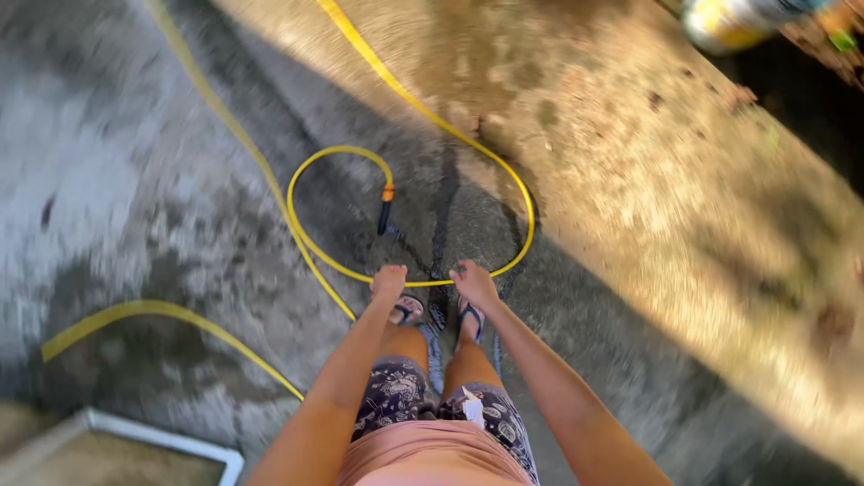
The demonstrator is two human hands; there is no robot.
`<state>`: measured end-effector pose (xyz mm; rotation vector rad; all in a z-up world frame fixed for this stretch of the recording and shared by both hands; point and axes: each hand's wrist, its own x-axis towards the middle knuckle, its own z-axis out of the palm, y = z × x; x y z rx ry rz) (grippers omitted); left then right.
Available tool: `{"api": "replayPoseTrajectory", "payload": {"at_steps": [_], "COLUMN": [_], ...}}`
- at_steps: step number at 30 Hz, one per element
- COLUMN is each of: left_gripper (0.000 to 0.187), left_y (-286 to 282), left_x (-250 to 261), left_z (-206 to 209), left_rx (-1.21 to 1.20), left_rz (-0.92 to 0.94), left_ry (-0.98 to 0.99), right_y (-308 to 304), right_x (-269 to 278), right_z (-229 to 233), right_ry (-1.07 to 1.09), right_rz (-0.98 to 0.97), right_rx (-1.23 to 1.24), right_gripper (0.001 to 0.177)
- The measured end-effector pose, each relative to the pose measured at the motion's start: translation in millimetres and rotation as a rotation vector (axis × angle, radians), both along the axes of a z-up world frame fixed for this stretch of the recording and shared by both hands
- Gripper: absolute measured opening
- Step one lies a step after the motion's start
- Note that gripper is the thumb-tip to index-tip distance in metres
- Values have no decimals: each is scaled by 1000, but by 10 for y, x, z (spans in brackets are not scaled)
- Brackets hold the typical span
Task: Connecting a yellow garden hose to a faucet and coiling it neatly on the ground.
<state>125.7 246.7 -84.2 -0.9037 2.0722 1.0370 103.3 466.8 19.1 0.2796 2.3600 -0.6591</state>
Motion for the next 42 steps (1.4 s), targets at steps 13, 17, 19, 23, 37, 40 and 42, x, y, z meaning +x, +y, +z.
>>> {"api": "replayPoseTrajectory", "payload": {"at_steps": [13, 17, 19, 23, 37, 40, 42], "left_gripper": [36, 37, 37, 37, 38, 38, 38], "left_y": [337, 251, 90, -209, -711, -752, -755], "left_x": [741, 755, 745, 808, 1759, 1688, 1624], "left_z": [-170, -920, -1241, -1899, -3517, -3432, -3464], "left_rx": [-160, -210, -212, -161, -31, -1, 39], "left_rz": [587, 593, 568, 562, 564, 594, 629], "left_ry": [12, 66, 40, -45, 54, 26, 45], "right_y": [-290, -552, -700, -928, -1702, -1735, -1736], "right_x": [-737, -965, -1073, -1226, -1546, -1650, -1748], "right_z": [-1502, -2461, -3119, -4277, -6062, -6163, -6163], "right_ry": [-86, -105, -160, -28, 96, 81, 31], "right_rz": [495, 541, 536, 566, -43, -43, -220], "right_rx": [-73, -92, -21, -28, 132, 207, 269], "right_gripper": [42, 36, 36, 43, 90, 87, 76]}}
